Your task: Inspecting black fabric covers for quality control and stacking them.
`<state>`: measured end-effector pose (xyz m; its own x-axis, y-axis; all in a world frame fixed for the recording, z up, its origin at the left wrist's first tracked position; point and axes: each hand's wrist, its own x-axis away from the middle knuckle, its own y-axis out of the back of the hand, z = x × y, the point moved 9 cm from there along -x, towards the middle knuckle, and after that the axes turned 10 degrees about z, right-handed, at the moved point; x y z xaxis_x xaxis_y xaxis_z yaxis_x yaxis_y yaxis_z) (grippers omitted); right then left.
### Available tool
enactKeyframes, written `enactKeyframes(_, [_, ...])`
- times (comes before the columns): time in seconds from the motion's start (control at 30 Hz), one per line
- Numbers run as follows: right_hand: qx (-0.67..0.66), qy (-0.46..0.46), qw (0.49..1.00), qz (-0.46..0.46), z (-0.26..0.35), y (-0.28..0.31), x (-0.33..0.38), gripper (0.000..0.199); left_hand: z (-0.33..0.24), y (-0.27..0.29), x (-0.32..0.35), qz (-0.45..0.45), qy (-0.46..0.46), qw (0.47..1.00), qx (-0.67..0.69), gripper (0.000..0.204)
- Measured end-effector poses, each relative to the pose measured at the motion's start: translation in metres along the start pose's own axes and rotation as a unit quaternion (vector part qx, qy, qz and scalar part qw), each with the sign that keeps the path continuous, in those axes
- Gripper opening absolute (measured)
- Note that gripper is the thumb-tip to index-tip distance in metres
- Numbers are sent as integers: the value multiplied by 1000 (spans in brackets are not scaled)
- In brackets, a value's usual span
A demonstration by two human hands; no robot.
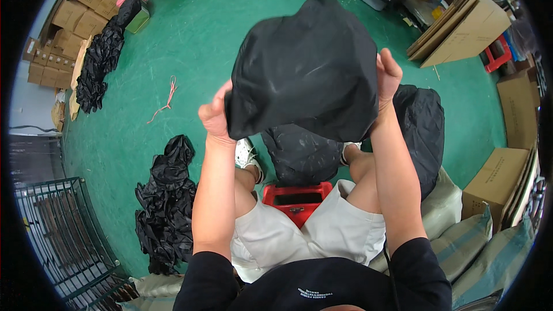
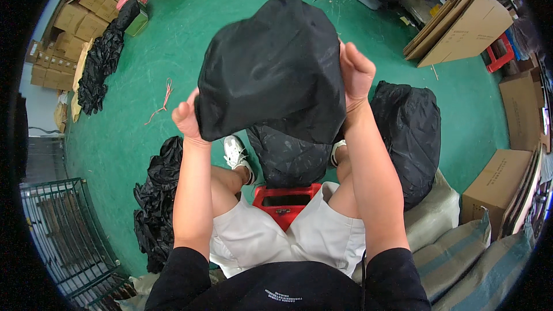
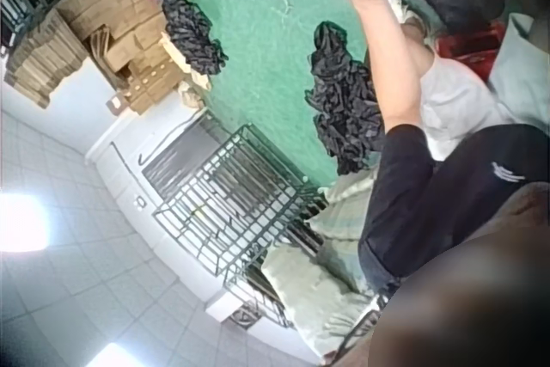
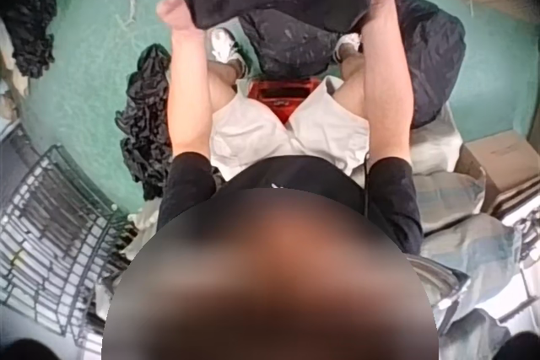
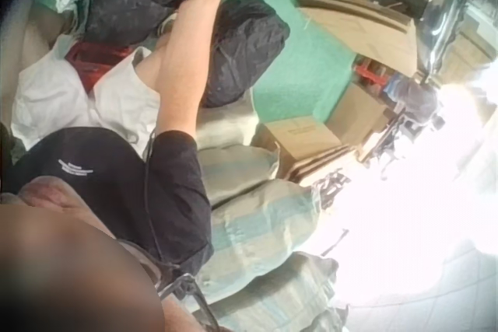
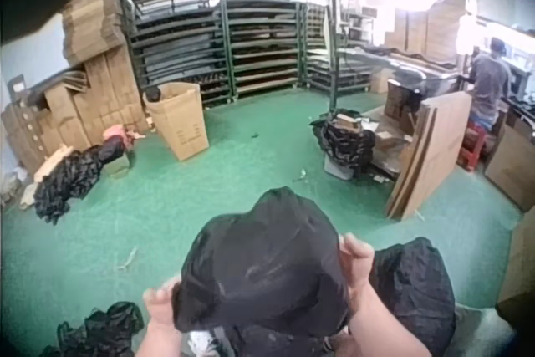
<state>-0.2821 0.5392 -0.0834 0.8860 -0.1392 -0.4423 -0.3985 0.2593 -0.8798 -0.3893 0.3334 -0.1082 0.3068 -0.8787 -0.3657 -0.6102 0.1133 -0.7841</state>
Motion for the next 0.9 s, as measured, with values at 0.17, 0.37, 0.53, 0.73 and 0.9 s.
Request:
enactKeyframes(0.17, [33,25,996,-75,0,0,-5,63,-11,-11,-13,-89,-60,991,76,88])
enactKeyframes(0.37, [86,-104,973,-190,10,44,3,53,15,26,-5,-194,67,979,-17,56])
enactKeyframes(0.53, [171,-110,965,-168,21,41,8,57,-11,29,-8,-187,-72,979,24,53])
enactKeyframes(0.73, [63,-122,990,-30,-4,33,16,69,-16,72,6,-243,-92,963,70,47])
enactKeyframes(0.9, [134,-205,950,-192,-30,46,8,64,2,50,-7,-319,-43,945,60,45])
